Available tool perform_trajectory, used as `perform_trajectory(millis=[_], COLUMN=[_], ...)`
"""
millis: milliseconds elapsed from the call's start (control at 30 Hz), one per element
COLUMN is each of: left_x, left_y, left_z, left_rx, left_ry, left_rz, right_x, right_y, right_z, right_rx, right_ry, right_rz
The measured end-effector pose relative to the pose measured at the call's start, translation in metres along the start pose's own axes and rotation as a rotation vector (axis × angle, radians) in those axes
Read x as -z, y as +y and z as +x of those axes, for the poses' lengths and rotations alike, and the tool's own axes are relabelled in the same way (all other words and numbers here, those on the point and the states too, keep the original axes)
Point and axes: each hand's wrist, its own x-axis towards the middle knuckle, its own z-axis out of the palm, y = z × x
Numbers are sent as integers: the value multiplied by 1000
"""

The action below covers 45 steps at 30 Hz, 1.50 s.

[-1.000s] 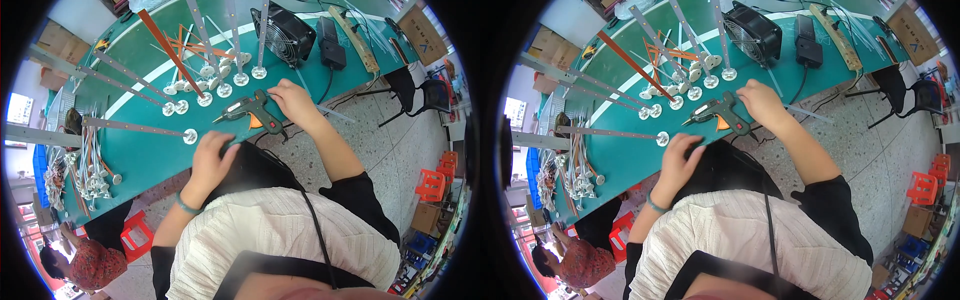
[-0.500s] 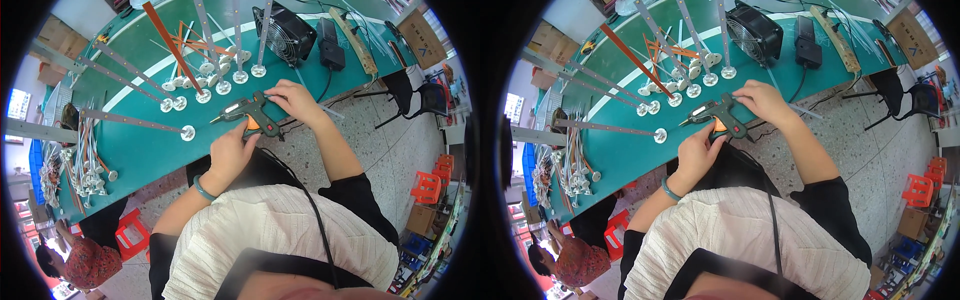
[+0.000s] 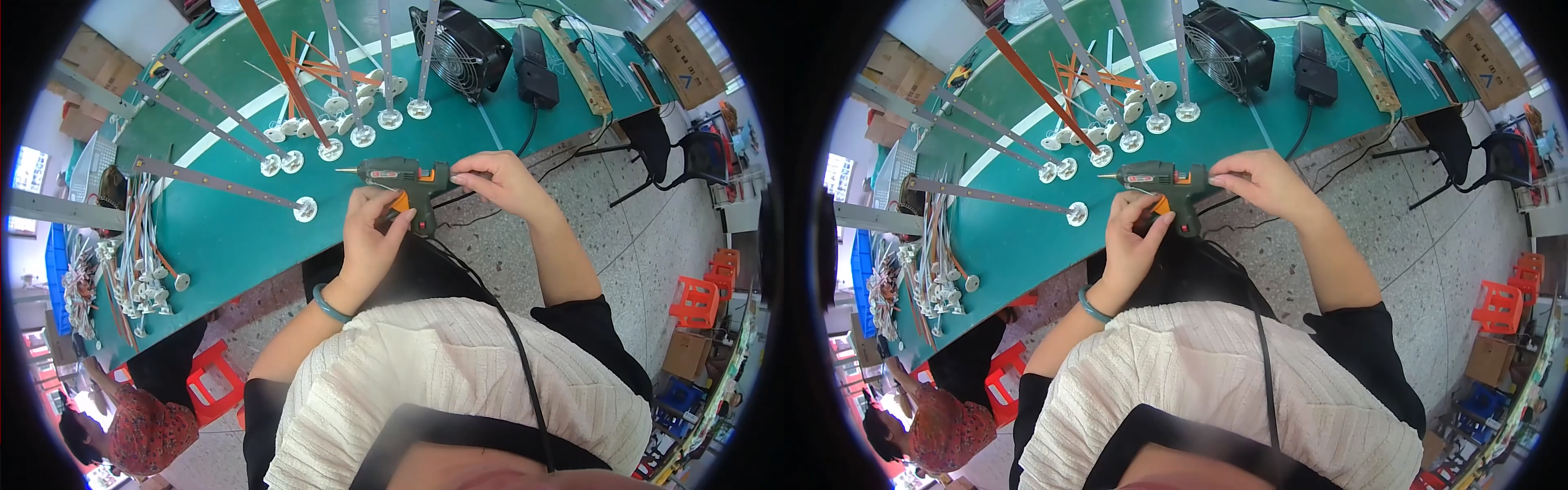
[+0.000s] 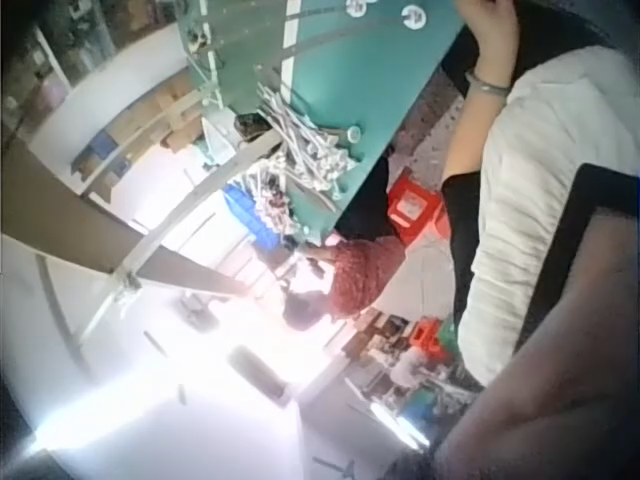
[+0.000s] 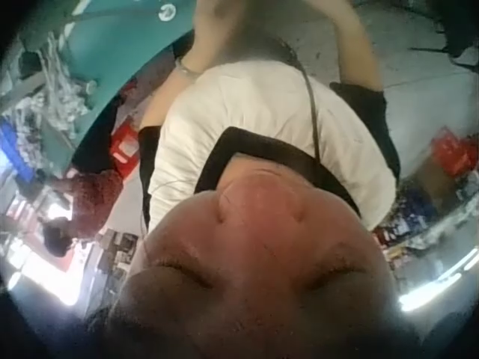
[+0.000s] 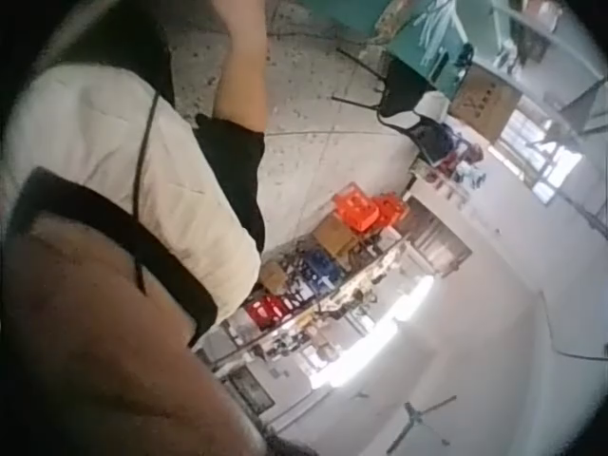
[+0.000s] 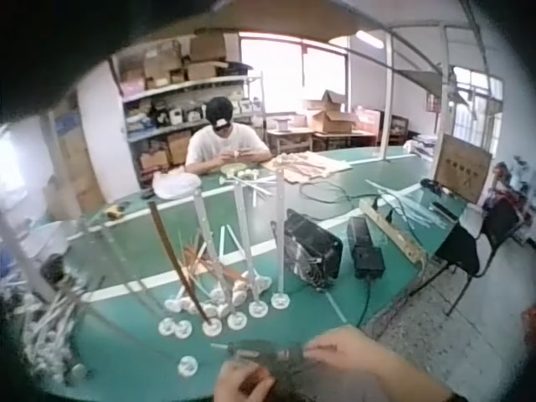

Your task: Assembling lighting components or LED strips using a hot glue gun on a workbench.

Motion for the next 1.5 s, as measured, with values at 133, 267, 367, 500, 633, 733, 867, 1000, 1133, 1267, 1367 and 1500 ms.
perform_trajectory(millis=[133,267,367,500,633,733,867,1000,1133,1267,1367,1500], left_x=[-1,0,4,7,8,11,15,20,73,123,141,143], left_y=[0,-5,-5,-4,-7,-2,6,8,0,-15,-8,-14], left_z=[-2,-5,-5,-6,-11,-10,-11,-16,-25,-32,-6,17], left_rx=[-20,45,64,84,150,162,99,39,125,-11,-112,-175], left_ry=[12,-100,-148,-150,-82,-48,-126,-175,-256,428,473,348], left_rz=[-415,-588,-603,-659,-734,-825,-872,-756,-358,78,184,172], right_x=[-5,-8,-7,-14,-21,-14,-86,-126,-126,-100,-106,-121], right_y=[-15,-24,-34,-61,-80,-56,-27,-19,-42,-27,-26,-25], right_z=[-11,-23,-27,-28,-32,-59,-49,-26,4,13,20,27], right_rx=[87,86,197,32,587,683,99,-82,32,-95,-64,-110], right_ry=[-10,-45,-23,13,336,-179,216,249,227,69,-35,-55], right_rz=[-170,-210,-290,-96,-524,-93,376,763,917,804,597,509])
